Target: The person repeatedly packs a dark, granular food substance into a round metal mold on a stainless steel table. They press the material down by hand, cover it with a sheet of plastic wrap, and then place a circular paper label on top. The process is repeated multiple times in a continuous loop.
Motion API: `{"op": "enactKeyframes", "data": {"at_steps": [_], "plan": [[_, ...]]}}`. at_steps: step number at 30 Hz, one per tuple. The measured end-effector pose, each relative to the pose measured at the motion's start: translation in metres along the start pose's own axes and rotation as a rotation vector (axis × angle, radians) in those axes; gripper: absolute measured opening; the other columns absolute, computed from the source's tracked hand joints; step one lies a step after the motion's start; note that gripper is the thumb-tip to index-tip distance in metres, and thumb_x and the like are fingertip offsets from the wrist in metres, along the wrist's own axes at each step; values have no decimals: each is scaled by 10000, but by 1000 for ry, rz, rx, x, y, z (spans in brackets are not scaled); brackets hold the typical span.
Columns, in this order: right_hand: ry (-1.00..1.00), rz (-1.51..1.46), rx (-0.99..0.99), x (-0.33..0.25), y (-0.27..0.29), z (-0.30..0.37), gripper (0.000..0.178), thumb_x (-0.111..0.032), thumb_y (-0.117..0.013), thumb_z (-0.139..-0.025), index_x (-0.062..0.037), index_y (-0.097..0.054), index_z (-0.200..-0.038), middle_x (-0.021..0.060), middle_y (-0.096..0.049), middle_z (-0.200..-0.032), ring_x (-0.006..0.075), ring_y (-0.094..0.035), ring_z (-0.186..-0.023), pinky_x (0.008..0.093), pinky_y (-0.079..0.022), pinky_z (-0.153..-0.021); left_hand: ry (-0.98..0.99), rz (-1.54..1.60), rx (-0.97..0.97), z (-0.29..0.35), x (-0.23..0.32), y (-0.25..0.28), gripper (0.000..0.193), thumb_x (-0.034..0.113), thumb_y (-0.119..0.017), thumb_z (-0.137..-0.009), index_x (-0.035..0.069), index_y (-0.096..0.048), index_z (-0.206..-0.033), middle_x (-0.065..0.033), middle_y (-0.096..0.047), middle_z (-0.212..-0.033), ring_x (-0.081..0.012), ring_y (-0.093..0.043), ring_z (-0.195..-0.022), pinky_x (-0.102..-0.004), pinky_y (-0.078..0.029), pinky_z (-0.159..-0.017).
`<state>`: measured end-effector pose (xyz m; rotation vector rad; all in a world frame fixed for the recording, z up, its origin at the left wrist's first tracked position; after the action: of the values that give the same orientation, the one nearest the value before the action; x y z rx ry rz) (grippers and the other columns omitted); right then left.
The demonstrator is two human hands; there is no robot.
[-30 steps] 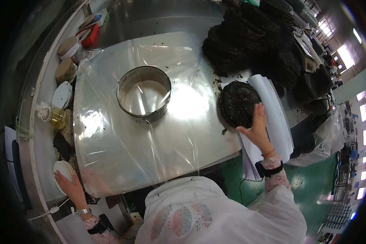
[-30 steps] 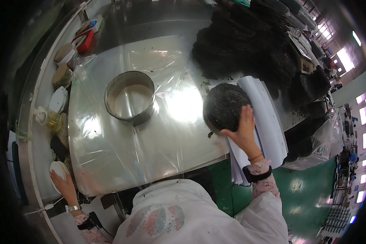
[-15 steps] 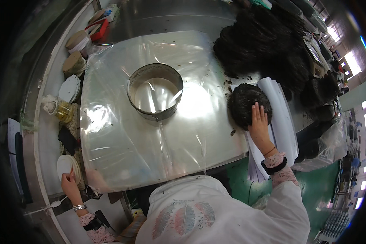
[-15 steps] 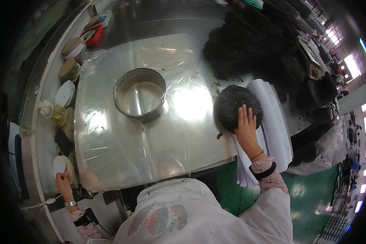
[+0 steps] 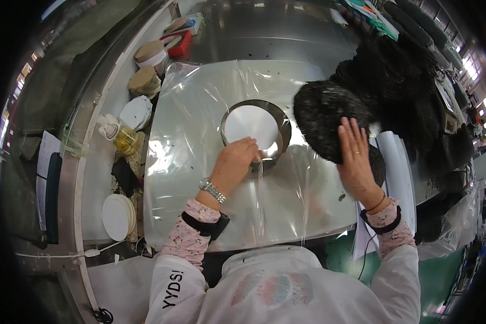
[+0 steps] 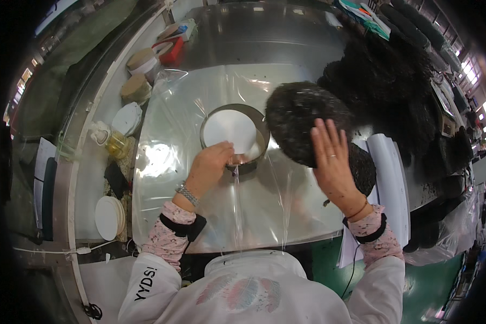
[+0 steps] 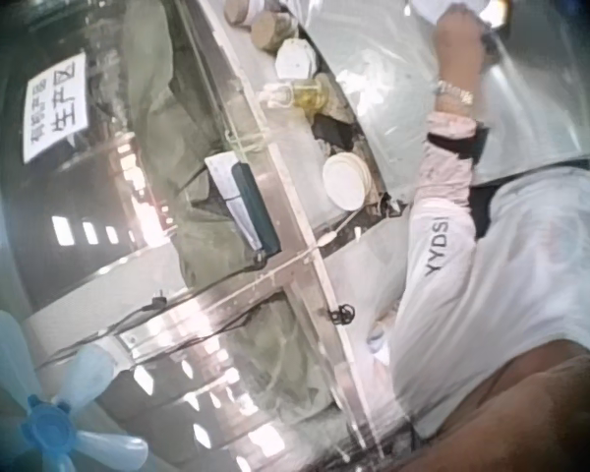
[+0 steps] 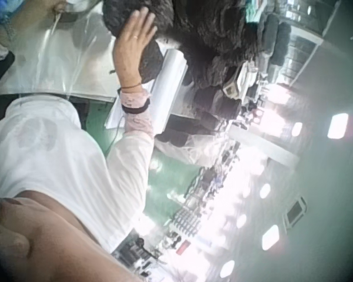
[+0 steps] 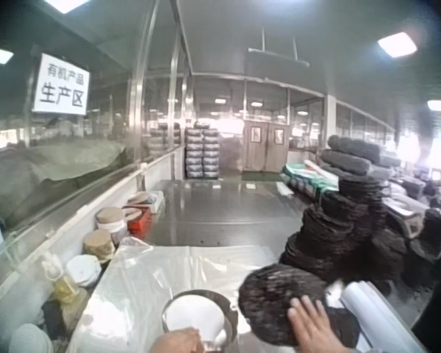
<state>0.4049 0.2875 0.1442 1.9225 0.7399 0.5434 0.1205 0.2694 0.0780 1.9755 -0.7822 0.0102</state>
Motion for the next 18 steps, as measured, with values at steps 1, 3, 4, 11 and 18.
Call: {"op": "enactKeyframes", "data": {"at_steps": [1,3,4,11,18], "plan": [[58,-37,18,-11,-6,-15,922,64,-615,-760,66,-227,-1596,244,-232,-1678,457,-190,-1563,623,-147,-1247,21,9,-9,1,-3,-6,264,37,-638,-841,-3,-702,-1094,-161,-713,-1181,-312,-678,-1143,-402,-563,-970],[140,-82,25,-34,-17,-43,857,35,-604,-791,86,-265,-1576,258,-253,-1663,463,-215,-1552,631,-157,-1236,-2,11,48,0,3,-6,198,55,-638,-883,0,-711,-1058,-168,-719,-1105,-321,-695,-1051,-416,-572,-917],[172,-128,9,-47,-23,-56,848,25,-610,-794,90,-275,-1570,261,-257,-1660,463,-221,-1550,632,-161,-1233,2,41,40,-1,8,-2,174,72,-652,-894,14,-722,-1041,-167,-723,-1067,-323,-701,-1013,-419,-577,-878],[395,-111,-227,-94,-90,-82,800,-139,-635,-849,97,-321,-1545,267,-293,-1641,477,-282,-1513,654,-278,-1175,489,330,97,46,-4,58,200,159,-754,-886,12,-697,-1010,-164,-691,-993,-337,-672,-952,-429,-556,-840],[235,-708,-576,-54,-79,-135,1089,-365,-851,-824,26,-208,-1612,272,-358,-1545,407,-478,-1381,426,-405,-1162,294,-60,-274,-39,-44,29,1169,469,-903,-723,-179,-295,-1483,-331,-440,-1417,-452,-550,-1270,-424,-514,-1035]]}}
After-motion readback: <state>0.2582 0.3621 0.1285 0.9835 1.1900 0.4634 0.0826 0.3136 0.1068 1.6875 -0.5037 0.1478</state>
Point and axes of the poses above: each hand's wrist, its own z-axis away from the middle knuckle, its own y-axis out of the back of the hand, x = y × z, the point moved 6 cm from there along -z, towards the middle knuckle
